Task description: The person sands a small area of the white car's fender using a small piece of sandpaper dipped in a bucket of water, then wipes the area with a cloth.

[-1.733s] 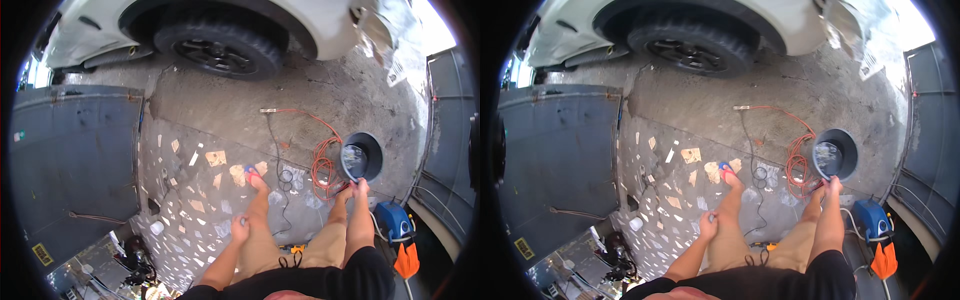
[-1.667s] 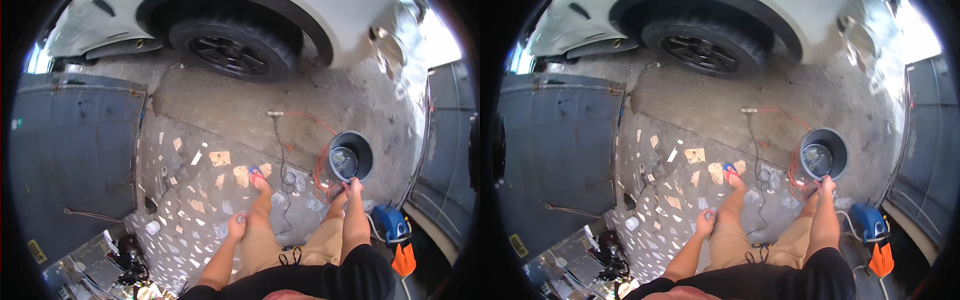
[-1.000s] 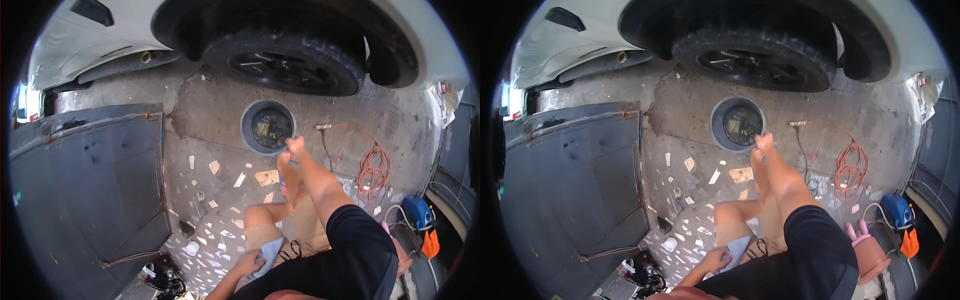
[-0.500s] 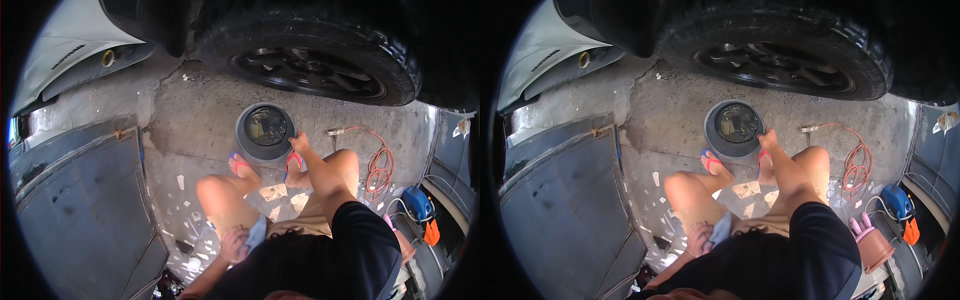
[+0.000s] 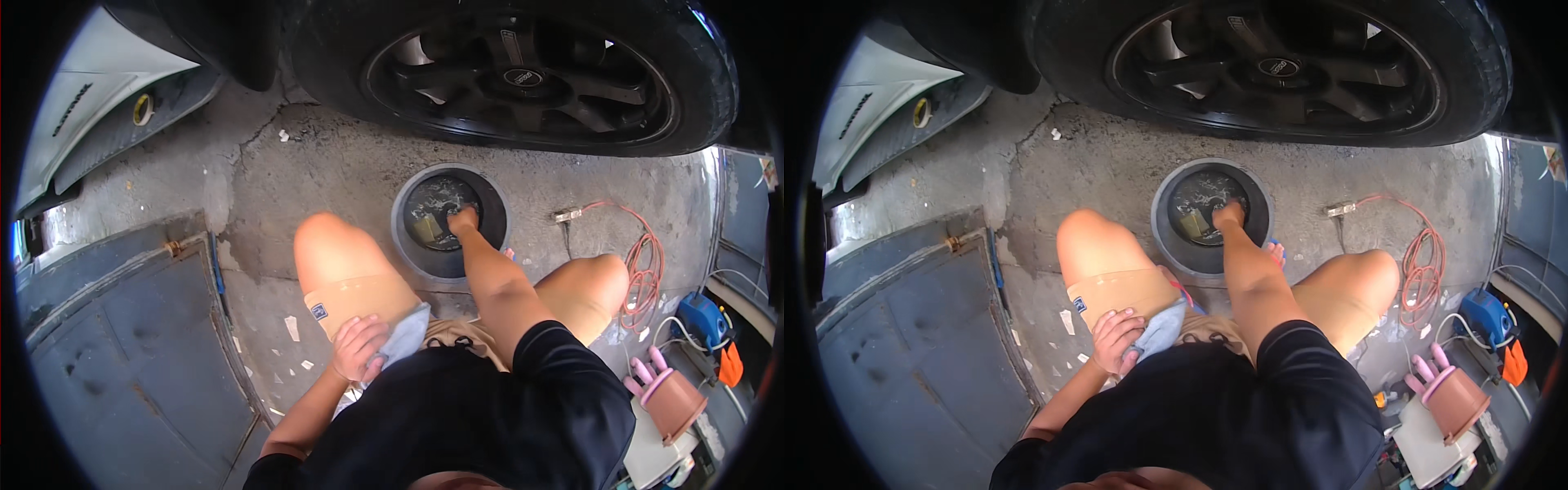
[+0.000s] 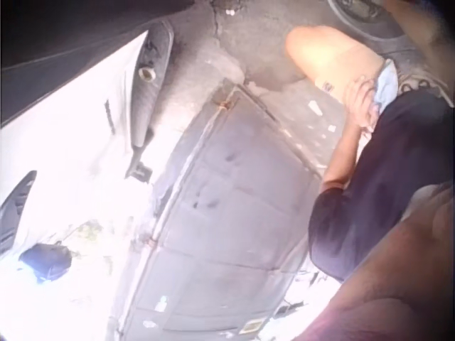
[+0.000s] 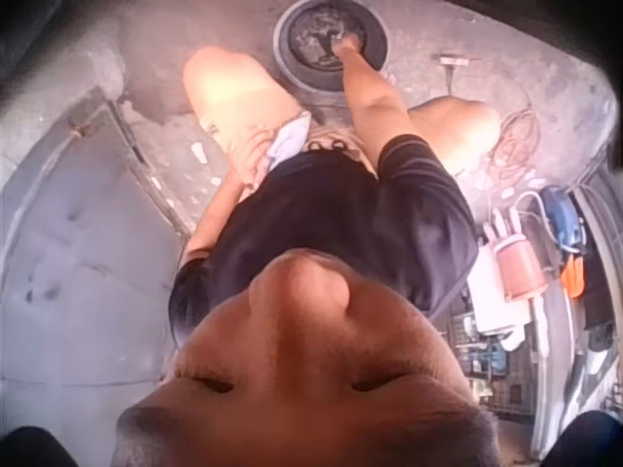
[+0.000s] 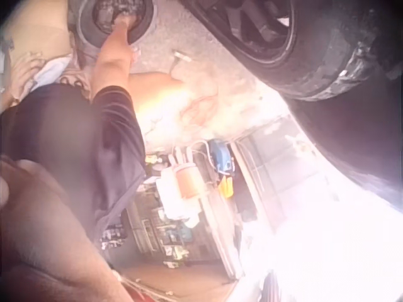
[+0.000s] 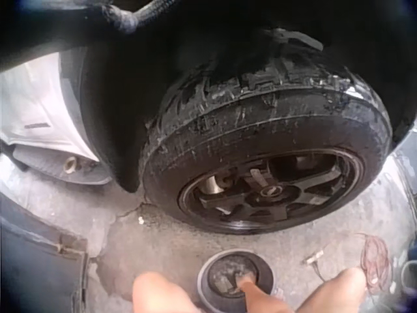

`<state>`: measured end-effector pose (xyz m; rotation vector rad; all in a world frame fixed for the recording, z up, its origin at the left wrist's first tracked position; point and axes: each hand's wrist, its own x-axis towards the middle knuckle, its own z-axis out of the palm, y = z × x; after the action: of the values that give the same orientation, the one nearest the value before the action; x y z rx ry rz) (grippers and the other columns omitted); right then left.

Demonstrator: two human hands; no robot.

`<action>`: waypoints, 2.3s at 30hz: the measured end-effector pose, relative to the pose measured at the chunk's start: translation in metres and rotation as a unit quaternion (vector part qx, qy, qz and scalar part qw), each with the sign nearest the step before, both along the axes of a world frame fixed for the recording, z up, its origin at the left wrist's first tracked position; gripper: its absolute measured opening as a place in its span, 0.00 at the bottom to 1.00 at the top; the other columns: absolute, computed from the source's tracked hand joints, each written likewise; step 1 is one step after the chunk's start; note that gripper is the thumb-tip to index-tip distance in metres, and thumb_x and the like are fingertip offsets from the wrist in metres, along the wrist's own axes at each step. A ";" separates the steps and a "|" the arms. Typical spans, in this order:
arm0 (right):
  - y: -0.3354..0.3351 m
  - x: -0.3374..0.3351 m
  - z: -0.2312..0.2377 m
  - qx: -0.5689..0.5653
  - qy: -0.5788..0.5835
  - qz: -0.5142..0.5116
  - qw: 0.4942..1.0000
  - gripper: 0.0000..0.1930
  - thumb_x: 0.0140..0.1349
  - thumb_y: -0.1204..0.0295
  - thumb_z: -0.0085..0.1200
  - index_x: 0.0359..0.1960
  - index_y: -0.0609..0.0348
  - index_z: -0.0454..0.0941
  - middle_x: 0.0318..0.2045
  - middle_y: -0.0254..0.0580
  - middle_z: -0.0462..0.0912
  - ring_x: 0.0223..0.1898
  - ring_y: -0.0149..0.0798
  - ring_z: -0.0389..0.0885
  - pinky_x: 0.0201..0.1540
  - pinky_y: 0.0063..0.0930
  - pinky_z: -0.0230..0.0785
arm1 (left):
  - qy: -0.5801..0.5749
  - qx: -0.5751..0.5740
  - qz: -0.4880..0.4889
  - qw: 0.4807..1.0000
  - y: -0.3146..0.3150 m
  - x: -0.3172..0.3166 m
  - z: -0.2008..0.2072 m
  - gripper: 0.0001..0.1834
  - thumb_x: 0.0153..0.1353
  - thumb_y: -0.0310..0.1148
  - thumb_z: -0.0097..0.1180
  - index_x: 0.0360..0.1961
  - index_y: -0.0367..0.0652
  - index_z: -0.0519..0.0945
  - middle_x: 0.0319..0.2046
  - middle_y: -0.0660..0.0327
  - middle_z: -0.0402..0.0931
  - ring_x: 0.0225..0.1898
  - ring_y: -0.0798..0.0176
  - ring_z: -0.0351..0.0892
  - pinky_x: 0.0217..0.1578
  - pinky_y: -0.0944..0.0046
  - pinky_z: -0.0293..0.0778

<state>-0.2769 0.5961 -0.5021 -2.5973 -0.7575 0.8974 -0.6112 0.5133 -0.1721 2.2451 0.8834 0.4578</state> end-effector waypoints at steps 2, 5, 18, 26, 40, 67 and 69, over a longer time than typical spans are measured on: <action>-0.009 -0.012 0.008 -0.018 0.149 -0.053 0.987 0.04 0.55 0.79 0.61 0.32 0.61 0.86 0.31 0.43 0.88 0.38 0.36 0.87 0.45 0.29 0.77 | 0.015 -0.006 0.025 1.000 -0.013 -0.013 0.004 0.19 0.58 0.42 0.53 0.42 0.41 0.85 0.51 0.56 0.83 0.60 0.49 0.79 0.64 0.47 0.65; -0.009 -0.008 0.019 -0.030 0.176 0.035 0.983 0.03 0.55 0.79 0.61 0.31 0.61 0.85 0.29 0.41 0.88 0.36 0.36 0.87 0.43 0.28 0.76 | 0.006 0.011 0.043 0.999 -0.006 -0.015 -0.003 0.19 0.58 0.42 0.52 0.41 0.40 0.85 0.49 0.56 0.84 0.58 0.49 0.80 0.63 0.46 0.66; 0.003 -0.010 0.086 -0.036 0.341 -0.048 0.938 0.22 0.63 0.67 0.69 0.56 0.65 0.82 0.44 0.41 0.86 0.40 0.34 0.83 0.41 0.31 0.79 | -0.047 -0.002 0.051 0.998 0.020 -0.017 -0.017 0.17 0.60 0.41 0.53 0.36 0.39 0.85 0.42 0.56 0.86 0.55 0.48 0.83 0.63 0.44 0.66; 0.004 0.020 0.118 0.011 0.362 -0.013 0.932 0.20 0.69 0.69 0.61 0.61 0.60 0.78 0.43 0.43 0.84 0.40 0.33 0.83 0.36 0.33 0.81 | -0.089 0.001 0.002 0.996 0.034 -0.009 -0.028 0.16 0.57 0.39 0.55 0.38 0.40 0.86 0.42 0.56 0.86 0.53 0.50 0.84 0.60 0.46 0.70; -0.012 -0.038 0.102 0.187 -0.106 0.240 0.947 0.10 0.53 0.76 0.62 0.36 0.49 0.77 0.49 0.40 0.77 0.58 0.51 0.72 0.58 0.47 0.67 | -0.060 -0.019 -0.034 0.997 0.032 -0.005 -0.017 0.12 0.58 0.35 0.57 0.39 0.39 0.84 0.44 0.56 0.85 0.53 0.50 0.83 0.59 0.46 0.71; 0.050 0.044 0.095 0.120 0.204 0.554 0.798 0.26 0.52 0.71 0.52 0.55 0.60 0.81 0.55 0.61 0.82 0.60 0.57 0.79 0.64 0.46 0.70 | 0.136 -0.044 0.048 0.989 -0.019 0.136 -0.052 0.17 0.61 0.36 0.56 0.50 0.43 0.81 0.51 0.50 0.77 0.55 0.49 0.74 0.54 0.48 0.70; 0.055 0.049 0.121 0.098 0.267 0.589 0.756 0.28 0.56 0.75 0.47 0.61 0.52 0.77 0.62 0.59 0.77 0.68 0.56 0.71 0.70 0.45 0.63 | 0.143 -0.051 0.075 0.986 -0.031 0.140 -0.047 0.17 0.61 0.36 0.56 0.51 0.43 0.81 0.52 0.50 0.77 0.57 0.49 0.73 0.55 0.48 0.69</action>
<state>-0.2283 0.6506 -0.3808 -1.2816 -2.1525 1.5977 -0.4710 0.4825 -0.2188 2.1912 1.2007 0.1525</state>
